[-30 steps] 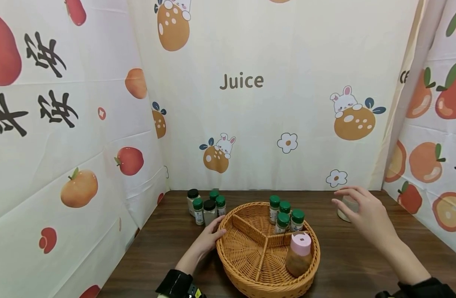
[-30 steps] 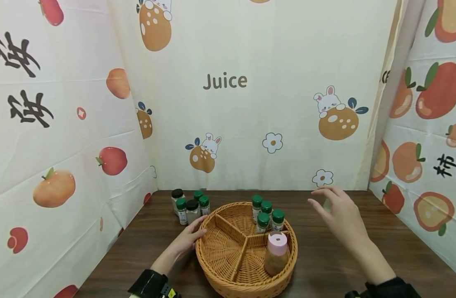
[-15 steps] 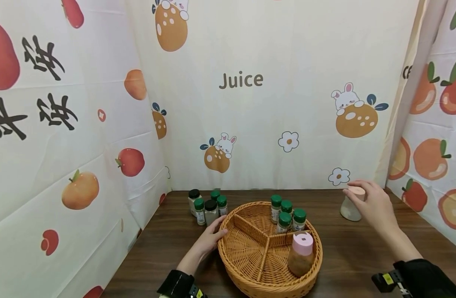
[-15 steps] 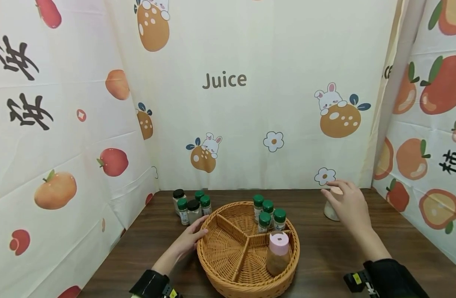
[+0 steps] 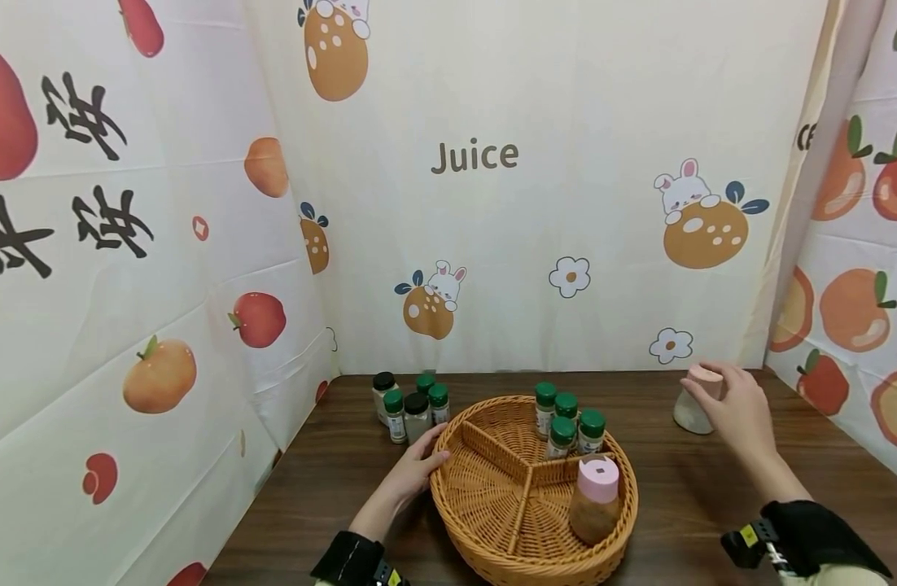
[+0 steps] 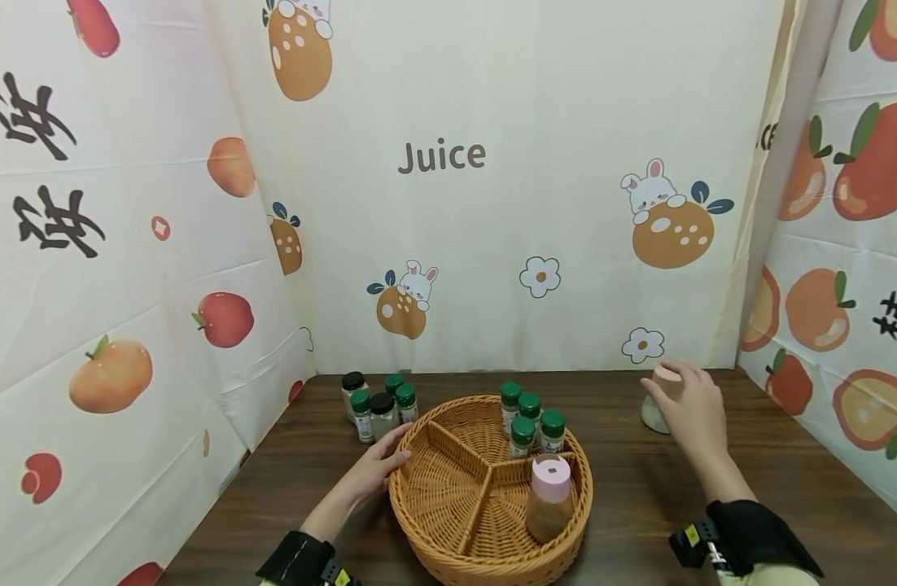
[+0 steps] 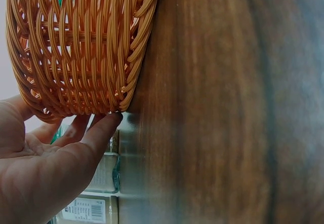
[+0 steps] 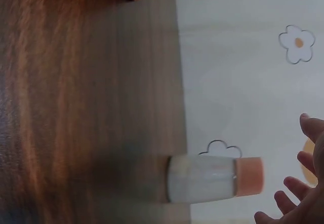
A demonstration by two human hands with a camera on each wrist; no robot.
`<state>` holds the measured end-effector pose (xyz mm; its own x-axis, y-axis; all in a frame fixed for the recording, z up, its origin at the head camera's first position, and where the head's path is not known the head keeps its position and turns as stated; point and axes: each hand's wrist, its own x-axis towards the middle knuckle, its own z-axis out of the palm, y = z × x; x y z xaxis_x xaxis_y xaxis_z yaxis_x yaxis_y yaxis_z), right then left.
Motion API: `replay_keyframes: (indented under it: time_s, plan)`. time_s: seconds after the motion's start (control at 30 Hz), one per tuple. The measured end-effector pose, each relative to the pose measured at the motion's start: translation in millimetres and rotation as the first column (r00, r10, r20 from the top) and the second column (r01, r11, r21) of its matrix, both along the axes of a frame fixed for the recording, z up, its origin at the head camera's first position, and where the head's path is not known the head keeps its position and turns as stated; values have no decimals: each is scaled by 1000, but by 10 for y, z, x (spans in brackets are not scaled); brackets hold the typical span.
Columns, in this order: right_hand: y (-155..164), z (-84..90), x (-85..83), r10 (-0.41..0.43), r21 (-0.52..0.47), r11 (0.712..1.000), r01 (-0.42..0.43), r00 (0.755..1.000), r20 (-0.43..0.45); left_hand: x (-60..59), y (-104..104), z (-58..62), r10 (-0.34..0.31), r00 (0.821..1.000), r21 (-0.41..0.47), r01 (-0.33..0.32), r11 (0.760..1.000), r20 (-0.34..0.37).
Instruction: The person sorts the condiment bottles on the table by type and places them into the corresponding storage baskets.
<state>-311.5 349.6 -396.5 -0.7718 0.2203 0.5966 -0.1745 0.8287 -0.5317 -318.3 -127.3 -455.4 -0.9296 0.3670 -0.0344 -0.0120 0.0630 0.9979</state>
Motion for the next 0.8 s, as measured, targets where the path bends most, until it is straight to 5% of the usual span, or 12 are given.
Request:
replay_keyframes:
  time_s: [0.5, 0.8]
  plan:
    - [35, -235, -106, -14, 31, 999, 9, 983, 185, -18, 1, -27, -8, 1000, 2, 8, 1000, -15]
    - [84, -238, -126, -74, 179, 983, 43, 983, 171, -16, -14, -28, -12, 1000, 1, 12, 1000, -17]
